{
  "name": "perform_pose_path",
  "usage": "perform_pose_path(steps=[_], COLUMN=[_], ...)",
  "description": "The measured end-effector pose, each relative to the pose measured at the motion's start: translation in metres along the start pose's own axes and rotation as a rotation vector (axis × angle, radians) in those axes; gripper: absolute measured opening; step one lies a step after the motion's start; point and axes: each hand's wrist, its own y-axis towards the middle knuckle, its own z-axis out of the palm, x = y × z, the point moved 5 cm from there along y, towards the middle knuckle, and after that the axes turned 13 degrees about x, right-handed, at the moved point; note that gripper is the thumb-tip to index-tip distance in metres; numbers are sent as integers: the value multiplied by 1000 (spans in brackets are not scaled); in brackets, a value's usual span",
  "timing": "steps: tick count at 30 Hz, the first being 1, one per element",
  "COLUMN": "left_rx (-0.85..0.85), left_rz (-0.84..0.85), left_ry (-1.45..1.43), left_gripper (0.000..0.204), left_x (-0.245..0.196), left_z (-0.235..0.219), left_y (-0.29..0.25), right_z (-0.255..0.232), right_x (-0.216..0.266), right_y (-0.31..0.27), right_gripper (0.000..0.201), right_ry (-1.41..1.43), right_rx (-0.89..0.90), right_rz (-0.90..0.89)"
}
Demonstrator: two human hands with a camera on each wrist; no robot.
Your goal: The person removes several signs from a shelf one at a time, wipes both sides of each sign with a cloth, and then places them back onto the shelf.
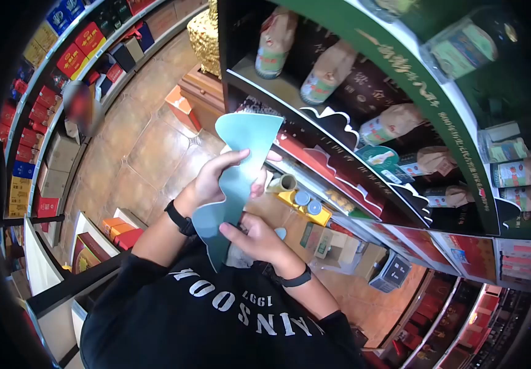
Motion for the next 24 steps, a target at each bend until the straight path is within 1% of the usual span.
perform_pose_path(steps=[1, 2, 5, 6, 8, 9, 10, 11, 12, 13, 15, 16, 19, 20, 23, 24], left_rx=[46, -107, -162, -238, -382, -405, -425, -444, -418, -385, -320, -333, -369, -341, -418, -426], left_rz=[-13, -29, 149, 185, 243, 245, 244, 239, 215, 201, 175, 154, 157, 141, 199, 212], left_ry=[-37, -9, -8, -10, -16, -17, -18, -19, 2, -42, -133, -128, -129, -205, -122, -33], left_gripper=[57, 56, 56, 57, 59, 59, 60, 61, 61, 61, 61, 62, 62, 62, 63, 63], left_x=[-1, -7, -21, -25, -28, -26, -24, -24, -25, -23, -16, -19, -15, -16, -22, -23], left_z=[-9, -16, -51, -64, -87, -97, -106, -108, -105, -104, -98, -87, -95, -95, -96, -101], left_y=[-9, -18, -48, -58, -76, -81, -85, -89, -90, -88, -84, -85, -91, -92, -95, -98], right_z=[3, 0, 5, 7, 24, 34, 43, 55, 65, 77, 92, 96, 103, 105, 110, 113], right_x=[-11, -17, 6, 14, 39, 48, 57, 66, 72, 75, 63, 53, 41, 44, 32, 26], right_y=[6, 5, -2, -12, -15, -16, -14, -5, 11, 26, 61, 73, 83, 84, 80, 76], right_gripper=[35, 46, 61, 68, 62, 59, 58, 60, 63, 65, 67, 64, 68, 73, 71, 70], right_ry=[38, 9, -159, -163, -236, -269, -384, -577, -773, -972, -1158, -1262, -1376, -1353, -1357, -1356], right_rx=[-15, -70, -101, -162, -168, -180, -165, -110, -53, 7, -51, -45, -99, -129, -155, -104], right_rz=[-17, 45, -85, -1, -74, -112, -136, -225, -314, -402, -366, -228, -122, -117, -54, -51])
